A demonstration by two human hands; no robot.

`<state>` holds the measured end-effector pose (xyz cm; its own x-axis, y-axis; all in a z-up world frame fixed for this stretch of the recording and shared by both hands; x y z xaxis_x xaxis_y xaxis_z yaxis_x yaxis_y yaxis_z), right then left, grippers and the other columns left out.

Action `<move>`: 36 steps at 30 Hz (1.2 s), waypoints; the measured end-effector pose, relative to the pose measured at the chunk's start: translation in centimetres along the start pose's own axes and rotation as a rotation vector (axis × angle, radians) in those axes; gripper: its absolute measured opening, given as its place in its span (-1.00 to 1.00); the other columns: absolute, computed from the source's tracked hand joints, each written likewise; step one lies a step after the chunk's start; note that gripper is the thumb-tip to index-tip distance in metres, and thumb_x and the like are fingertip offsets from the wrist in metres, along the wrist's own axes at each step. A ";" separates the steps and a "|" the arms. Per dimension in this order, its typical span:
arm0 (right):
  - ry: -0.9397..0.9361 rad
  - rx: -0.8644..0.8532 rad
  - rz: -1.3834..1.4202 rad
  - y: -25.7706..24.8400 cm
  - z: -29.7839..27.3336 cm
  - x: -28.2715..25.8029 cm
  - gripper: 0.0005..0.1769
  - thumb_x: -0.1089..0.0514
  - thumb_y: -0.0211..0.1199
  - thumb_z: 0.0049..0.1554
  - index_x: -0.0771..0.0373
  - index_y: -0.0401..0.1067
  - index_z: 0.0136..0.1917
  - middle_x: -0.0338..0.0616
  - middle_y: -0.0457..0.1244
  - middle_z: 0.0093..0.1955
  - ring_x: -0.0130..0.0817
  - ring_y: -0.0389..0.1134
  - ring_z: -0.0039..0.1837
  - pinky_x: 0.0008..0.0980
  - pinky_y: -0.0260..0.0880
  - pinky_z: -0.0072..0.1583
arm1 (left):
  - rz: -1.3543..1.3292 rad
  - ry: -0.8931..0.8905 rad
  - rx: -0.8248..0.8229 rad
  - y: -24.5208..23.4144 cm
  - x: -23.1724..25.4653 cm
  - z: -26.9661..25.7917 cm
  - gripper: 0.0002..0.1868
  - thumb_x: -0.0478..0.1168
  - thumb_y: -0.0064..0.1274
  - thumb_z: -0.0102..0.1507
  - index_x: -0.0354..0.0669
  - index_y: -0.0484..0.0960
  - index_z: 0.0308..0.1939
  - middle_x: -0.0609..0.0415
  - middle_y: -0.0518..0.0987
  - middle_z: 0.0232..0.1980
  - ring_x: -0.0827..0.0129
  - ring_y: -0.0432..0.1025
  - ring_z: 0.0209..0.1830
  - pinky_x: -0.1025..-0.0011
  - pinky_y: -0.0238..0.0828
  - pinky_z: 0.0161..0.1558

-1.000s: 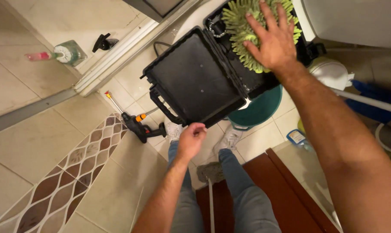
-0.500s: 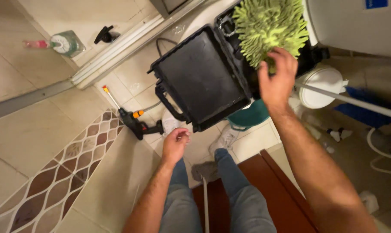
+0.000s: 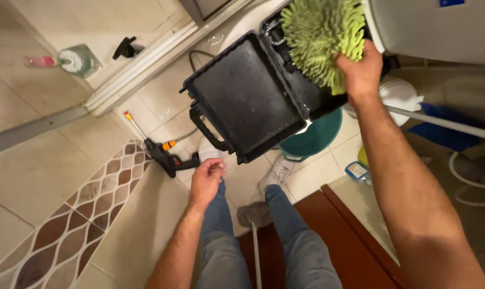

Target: The recorder assembles and organizes various cleaning tools, including a pressure washer wand and brushes, in a bathroom.

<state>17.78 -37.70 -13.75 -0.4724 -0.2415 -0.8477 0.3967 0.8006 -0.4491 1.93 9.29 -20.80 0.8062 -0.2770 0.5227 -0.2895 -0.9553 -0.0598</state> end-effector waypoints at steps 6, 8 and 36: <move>-0.444 0.170 -0.099 -4.3 -5.1 -9.8 -0.67 0.38 0.31 0.20 0.34 0.38 0.23 -0.07 0.32 0.21 -0.27 0.37 0.21 -0.37 0.40 0.29 | -0.045 0.128 -0.081 2.0 0.5 0.4 -0.78 -0.18 0.09 0.33 -0.20 0.63 0.00 0.14 0.69 -0.20 0.50 0.53 -0.30 0.50 0.44 -0.29; -0.576 0.224 -0.293 -4.3 -5.8 -12.0 -0.68 0.35 0.38 0.22 0.32 0.38 0.21 -0.05 0.31 0.24 -0.17 0.36 0.25 -0.31 0.38 0.31 | -0.001 0.119 -0.076 2.5 3.1 -0.9 -0.78 -0.19 0.09 0.32 -0.20 0.65 0.00 0.12 0.68 -0.23 0.51 0.53 -0.30 0.51 0.42 -0.29; 0.323 -0.343 0.348 7.9 -16.6 2.0 -0.85 0.20 0.16 0.26 0.30 0.45 0.05 -0.15 0.42 -0.09 -0.44 0.40 -0.14 -0.45 0.39 -0.10 | -0.294 0.105 -0.047 4.1 -3.7 -0.1 -0.81 -0.27 0.06 0.34 -0.21 0.62 0.02 0.12 0.69 -0.18 0.54 0.58 -0.22 0.54 0.54 -0.13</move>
<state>6.93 -22.77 -14.35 -0.5973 0.2035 -0.7758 0.3189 0.9478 0.0031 -2.26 6.40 -22.89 0.8020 0.0254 0.5968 -0.0770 -0.9864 0.1454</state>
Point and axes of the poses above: each hand's wrist, its own z-axis towards the middle knuckle, its own y-axis out of the palm, x = y × z, the point moved 6 cm from there along z, towards the middle knuckle
